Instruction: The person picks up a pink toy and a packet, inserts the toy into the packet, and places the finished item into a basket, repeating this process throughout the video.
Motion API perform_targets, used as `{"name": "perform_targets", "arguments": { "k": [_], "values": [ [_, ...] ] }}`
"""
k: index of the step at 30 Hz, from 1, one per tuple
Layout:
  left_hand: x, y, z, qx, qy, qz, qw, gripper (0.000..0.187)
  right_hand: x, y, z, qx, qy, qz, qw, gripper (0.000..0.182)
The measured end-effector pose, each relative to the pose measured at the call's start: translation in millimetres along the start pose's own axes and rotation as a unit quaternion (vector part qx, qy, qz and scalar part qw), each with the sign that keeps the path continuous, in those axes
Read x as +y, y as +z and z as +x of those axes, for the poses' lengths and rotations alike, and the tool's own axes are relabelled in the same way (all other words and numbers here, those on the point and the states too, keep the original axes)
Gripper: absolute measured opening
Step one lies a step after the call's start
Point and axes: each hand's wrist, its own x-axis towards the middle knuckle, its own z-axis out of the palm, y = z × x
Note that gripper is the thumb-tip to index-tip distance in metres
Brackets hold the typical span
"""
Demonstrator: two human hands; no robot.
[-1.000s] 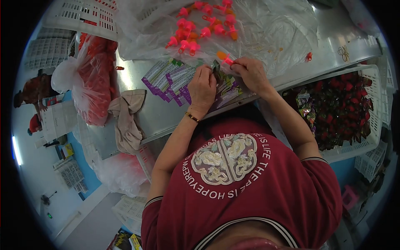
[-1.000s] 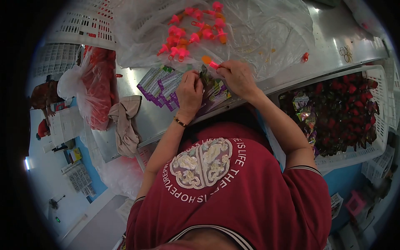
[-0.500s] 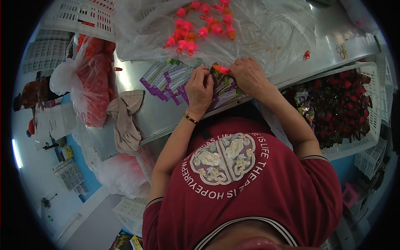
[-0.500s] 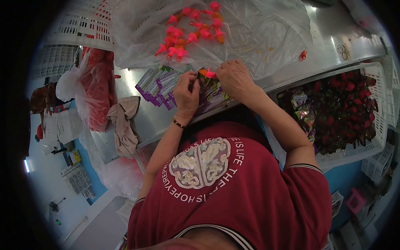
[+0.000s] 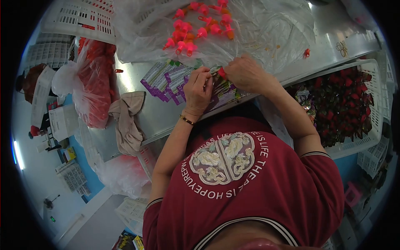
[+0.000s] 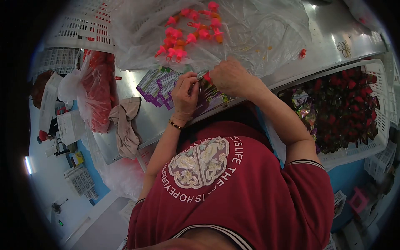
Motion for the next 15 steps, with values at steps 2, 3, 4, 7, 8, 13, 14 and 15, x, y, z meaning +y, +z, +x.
{"name": "perform_targets", "arguments": {
  "k": [2,3,4,7,8,13,14,15],
  "values": [
    [2,-1,2,-0.011,0.006,-0.011,1.000,0.011,-4,-2,1,-0.036,0.008,0.004,0.999,0.014],
    [3,-2,2,-0.015,-0.008,-0.022,1.000,0.011,-6,-3,1,-0.073,0.014,0.007,0.997,0.014],
    [3,-2,3,-0.018,-0.023,-0.034,0.999,0.011,-8,-3,2,-0.073,0.015,0.007,0.997,0.014],
    [4,-4,4,-0.010,-0.026,-0.037,0.999,0.011,-11,1,1,-0.015,0.029,0.004,0.999,0.015],
    [5,-5,5,-0.009,-0.025,-0.037,0.999,0.011,-12,5,1,0.089,0.059,0.063,0.992,0.013],
    [14,-6,10,0.015,-0.004,-0.042,0.999,0.010,-22,13,2,0.268,0.069,0.110,0.955,0.010],
    [15,-7,10,0.017,0.001,-0.045,0.999,0.010,-24,15,2,0.267,0.079,0.147,0.949,0.008],
    [15,-8,9,0.016,-0.014,-0.037,0.999,0.009,-23,17,1,0.267,0.088,0.178,0.943,0.006]
  ]
}}
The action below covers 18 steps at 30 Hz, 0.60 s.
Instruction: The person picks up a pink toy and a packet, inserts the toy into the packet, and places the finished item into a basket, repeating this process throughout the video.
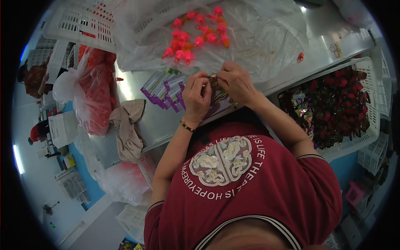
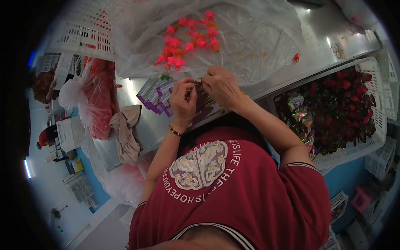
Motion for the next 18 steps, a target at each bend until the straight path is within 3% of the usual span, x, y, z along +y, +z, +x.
{"name": "perform_targets", "arguments": {
  "k": [2,4,9,11,15,17,18],
  "values": [
    [0,3,1,0.011,-0.021,-0.006,1.000,0.008,7,7,-2,0.045,0.008,0.046,0.998,0.008],
    [-3,5,4,0.019,-0.018,-0.019,0.999,0.008,19,18,-6,0.024,0.071,0.135,0.988,0.011],
    [1,6,14,0.018,-0.046,-0.043,0.998,0.009,15,10,0,-0.002,0.033,0.197,0.980,0.018],
    [5,3,20,0.029,-0.036,-0.041,0.998,0.009,1,-9,7,-0.044,0.126,0.236,0.963,0.021],
    [10,-1,22,0.028,-0.024,-0.032,0.999,0.010,-12,-18,18,-0.007,0.086,0.196,0.977,0.018],
    [10,-7,25,0.024,-0.019,-0.073,0.997,0.011,-2,-15,22,-0.002,-0.024,0.087,0.996,0.015],
    [12,-10,28,0.019,-0.015,-0.112,0.993,0.013,-4,-20,25,-0.002,-0.026,0.084,0.996,0.015]
  ]
}}
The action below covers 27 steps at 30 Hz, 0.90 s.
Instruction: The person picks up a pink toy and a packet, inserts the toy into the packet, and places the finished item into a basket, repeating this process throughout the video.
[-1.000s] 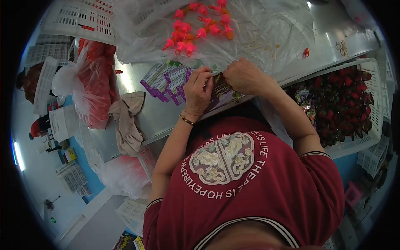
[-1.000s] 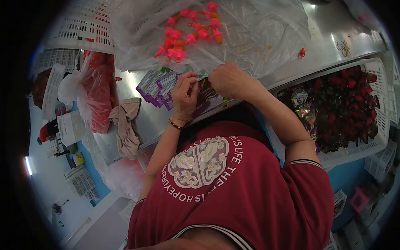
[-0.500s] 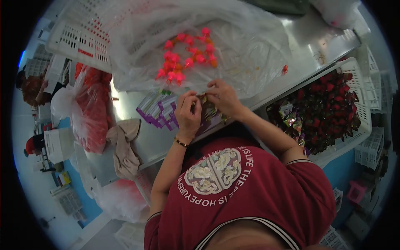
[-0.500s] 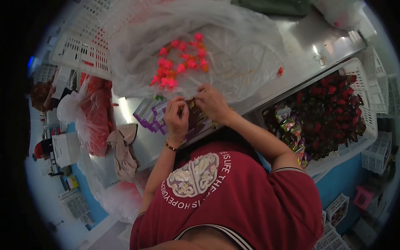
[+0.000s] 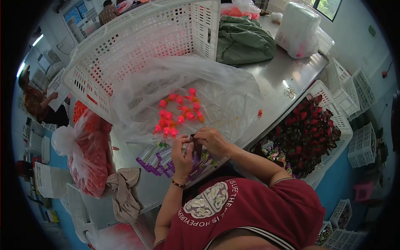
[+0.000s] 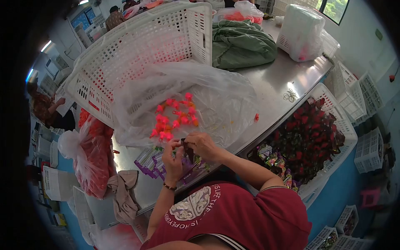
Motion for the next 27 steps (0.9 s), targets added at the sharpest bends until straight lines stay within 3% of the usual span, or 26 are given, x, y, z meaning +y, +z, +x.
{"name": "perform_targets", "arguments": {
  "k": [1,2,3,4,6,10,12,16,18,20,22,24,27],
  "values": [
    [4,-3,3,0.002,0.002,-0.001,1.000,0.013,-5,-5,3,-0.012,-0.012,0.020,1.000,0.013],
    [9,-7,6,-0.011,-0.127,-0.160,0.979,0.014,-10,-8,5,-0.025,-0.022,0.040,0.999,0.012],
    [11,-9,6,-0.024,-0.252,-0.312,0.916,0.015,-12,-9,7,-0.026,-0.023,0.040,0.999,0.012],
    [4,-12,3,-0.023,-0.251,-0.313,0.916,0.015,-15,-10,10,-0.043,-0.049,0.033,0.997,0.012],
    [-9,-19,-3,-0.125,-0.297,-0.396,0.860,0.014,-20,-10,10,-0.059,-0.074,0.027,0.995,0.012],
    [3,-16,-6,-0.053,-0.325,-0.373,0.868,0.010,-21,-7,9,-0.023,-0.048,0.048,0.997,0.010],
    [-7,-10,-13,-0.010,-0.264,-0.353,0.898,0.008,-19,-8,9,-0.023,-0.034,0.061,0.997,0.010],
    [-14,-1,-20,0.035,-0.247,-0.343,0.905,0.006,-14,-12,13,-0.058,0.011,0.050,0.997,0.011],
    [-12,-2,-19,0.027,-0.261,-0.372,0.891,0.007,-13,-14,14,-0.071,0.022,0.048,0.996,0.013],
    [15,-5,-8,0.012,-0.282,-0.377,0.882,0.008,-14,-16,14,-0.099,0.084,0.143,0.981,0.014],
    [23,-7,-6,-0.001,-0.307,-0.383,0.871,0.011,-10,-13,14,-0.088,0.065,0.153,0.982,0.015],
    [18,-8,-7,-0.047,-0.369,-0.446,0.814,0.011,-9,-15,14,-0.074,0.046,0.161,0.983,0.017],
    [12,-11,-8,-0.053,-0.355,-0.486,0.797,0.010,-13,-21,14,-0.086,0.024,0.136,0.987,0.021]
  ]
}}
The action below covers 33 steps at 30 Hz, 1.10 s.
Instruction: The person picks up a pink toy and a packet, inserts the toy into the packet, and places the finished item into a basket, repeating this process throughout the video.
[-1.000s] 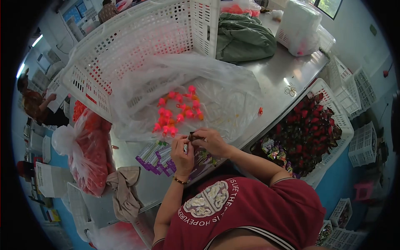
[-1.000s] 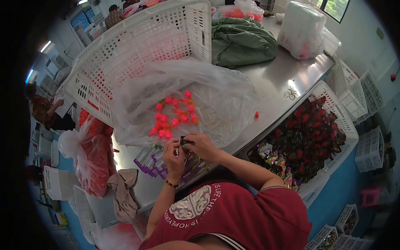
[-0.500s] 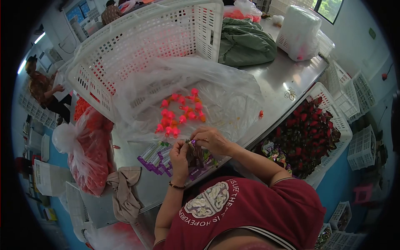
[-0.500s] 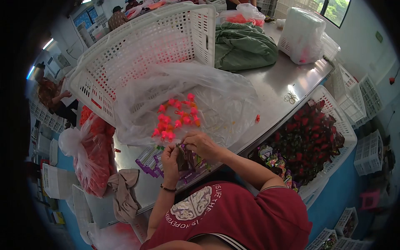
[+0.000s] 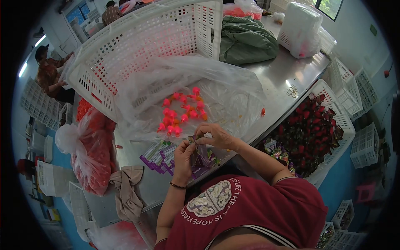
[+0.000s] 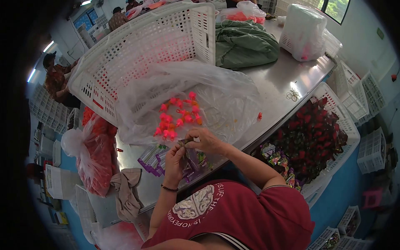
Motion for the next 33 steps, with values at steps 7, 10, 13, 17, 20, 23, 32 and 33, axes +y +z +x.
{"name": "perform_targets", "arguments": {
  "k": [7,10,13,17,20,23,32,33],
  "values": [
    [-2,4,-2,-0.008,0.065,0.008,0.998,0.013,-7,-1,-2,-0.021,0.066,-0.007,0.998,0.020],
    [0,8,-4,0.015,0.088,0.008,0.996,0.012,-8,1,-2,-0.018,0.065,0.050,0.996,0.017],
    [5,10,-6,-0.007,0.046,0.033,0.998,0.014,-12,2,-2,-0.006,0.058,0.080,0.995,0.014],
    [-3,-1,-3,-0.047,-0.013,0.019,0.999,0.026,-9,4,-3,0.017,0.026,0.057,0.998,0.010],
    [1,2,-4,-0.045,-0.039,0.013,0.998,0.027,-9,0,-3,0.023,0.008,0.059,0.998,0.009],
    [3,0,-3,-0.028,-0.073,0.006,0.997,0.025,-9,-4,-1,0.010,-0.013,0.049,0.999,0.009],
    [10,9,-9,-0.034,-0.014,-0.001,0.999,0.023,-9,-16,-2,-0.030,0.035,0.105,0.993,0.023],
    [9,9,-10,-0.031,-0.019,-0.001,0.999,0.023,-9,-16,-3,-0.037,0.052,0.125,0.990,0.024]
  ]
}}
